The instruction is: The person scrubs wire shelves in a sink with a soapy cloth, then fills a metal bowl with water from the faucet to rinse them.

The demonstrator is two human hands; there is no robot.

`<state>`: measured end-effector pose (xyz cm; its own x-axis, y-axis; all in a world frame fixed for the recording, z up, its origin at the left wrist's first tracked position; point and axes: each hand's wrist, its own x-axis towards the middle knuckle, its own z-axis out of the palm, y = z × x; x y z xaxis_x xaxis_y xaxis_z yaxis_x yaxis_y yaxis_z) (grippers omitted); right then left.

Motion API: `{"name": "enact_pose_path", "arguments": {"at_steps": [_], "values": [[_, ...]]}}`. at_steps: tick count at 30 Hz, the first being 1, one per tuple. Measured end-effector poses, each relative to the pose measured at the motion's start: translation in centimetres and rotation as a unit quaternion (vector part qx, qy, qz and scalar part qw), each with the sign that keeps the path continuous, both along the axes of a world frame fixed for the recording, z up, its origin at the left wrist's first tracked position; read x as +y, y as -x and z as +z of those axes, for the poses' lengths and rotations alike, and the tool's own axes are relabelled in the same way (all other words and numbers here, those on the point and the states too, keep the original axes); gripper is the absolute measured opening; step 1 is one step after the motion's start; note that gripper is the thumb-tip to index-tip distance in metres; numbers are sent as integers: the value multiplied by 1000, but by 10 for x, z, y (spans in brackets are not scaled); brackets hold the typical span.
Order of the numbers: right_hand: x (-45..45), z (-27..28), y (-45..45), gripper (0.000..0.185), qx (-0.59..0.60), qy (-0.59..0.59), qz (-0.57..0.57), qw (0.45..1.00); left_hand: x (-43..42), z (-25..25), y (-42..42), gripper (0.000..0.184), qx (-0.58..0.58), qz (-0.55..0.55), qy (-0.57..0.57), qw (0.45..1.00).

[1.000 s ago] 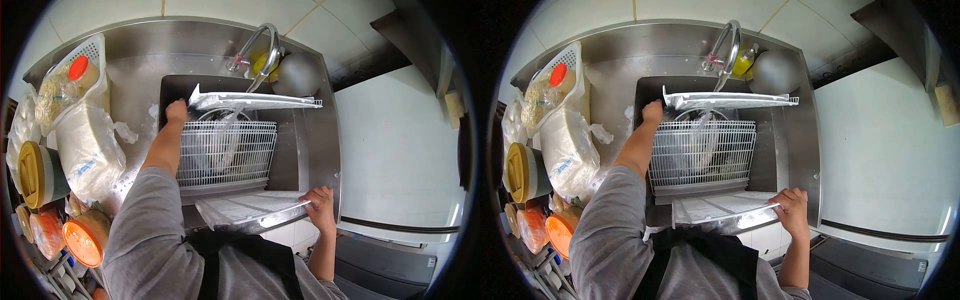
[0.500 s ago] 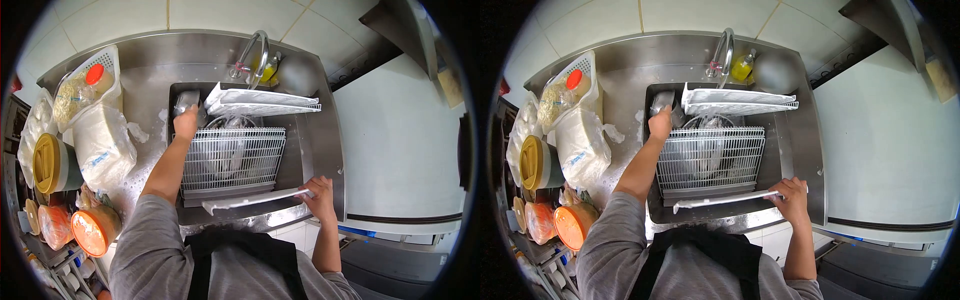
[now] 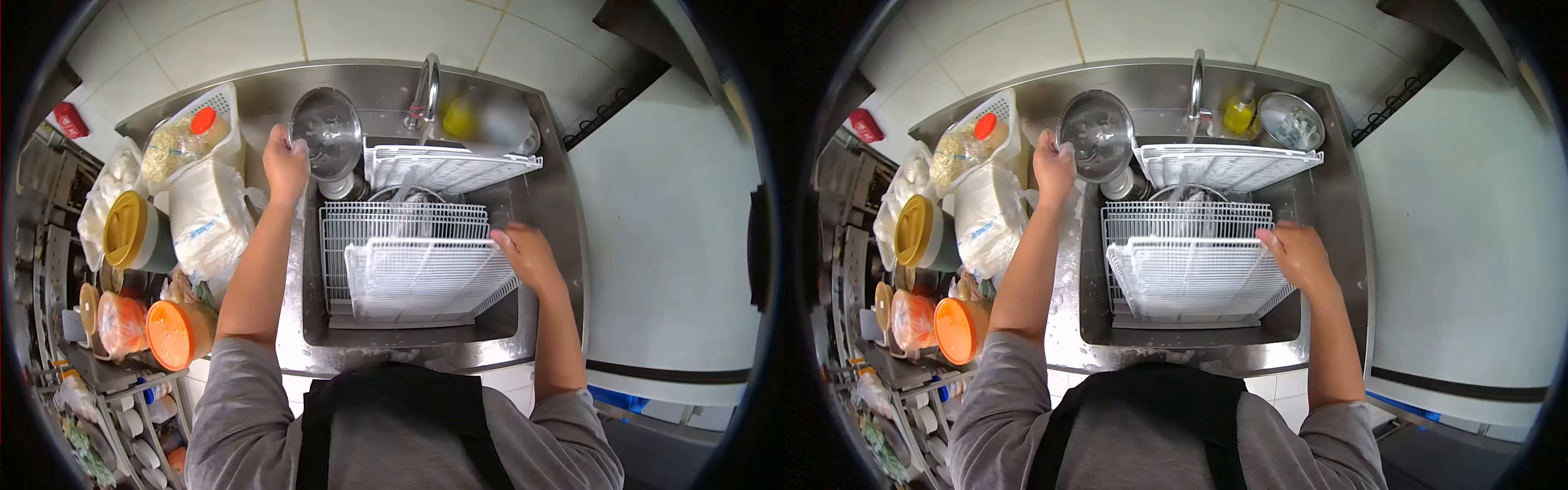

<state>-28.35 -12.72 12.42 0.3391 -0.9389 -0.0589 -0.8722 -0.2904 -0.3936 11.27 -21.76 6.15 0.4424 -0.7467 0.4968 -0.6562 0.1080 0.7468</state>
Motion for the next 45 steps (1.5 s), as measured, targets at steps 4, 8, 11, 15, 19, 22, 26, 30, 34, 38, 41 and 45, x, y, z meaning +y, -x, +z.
{"name": "enact_pose_path", "arguments": {"at_steps": [4, 8, 11, 15, 19, 22, 26, 30, 34, 38, 41, 45], "values": [[-49, -29, -5, 47, -81, 158, -31, 984, 23, 13, -2, 12, 178, -50, 32, 982], [-97, -50, -15, 60, -38, 167, -71, 983, 40, 30, 8, 11, 254, -60, 80, 962], [-109, -55, -17, 58, -35, 102, -45, 993, 43, 46, 20, 11, 264, -20, 85, 961], [-92, -57, -17, 56, -94, 131, -21, 987, 34, 68, 46, 10, 246, 5, 59, 967], [-101, -38, -18, 33, -53, 77, -54, 994, 0, 63, 66, 15, 284, 11, -9, 959], [-120, -41, -16, 17, 43, 156, -30, 986, -15, 65, 74, 23, 355, 19, -57, 933], [-146, -35, -15, 14, 99, 247, -14, 964, -22, 60, 50, 35, 392, 10, 6, 920], [-151, -23, -18, 14, 137, 310, 6, 941, -1, 70, 9, 25, 393, 30, -1, 919], [-146, -7, -17, 12, 118, 455, 109, 876, 26, 66, -23, 11, 430, -27, 29, 902], [-123, 9, -17, 14, 73, 413, 107, 902, 62, 49, -37, 7, 489, -46, 35, 871], [-100, 37, -15, 17, 92, 430, 133, 888, 85, 44, -37, 7, 534, -31, 39, 844], [-77, 69, -16, 15, 87, 486, 155, 856, 115, 43, -31, 7, 529, -4, 47, 847]]}}
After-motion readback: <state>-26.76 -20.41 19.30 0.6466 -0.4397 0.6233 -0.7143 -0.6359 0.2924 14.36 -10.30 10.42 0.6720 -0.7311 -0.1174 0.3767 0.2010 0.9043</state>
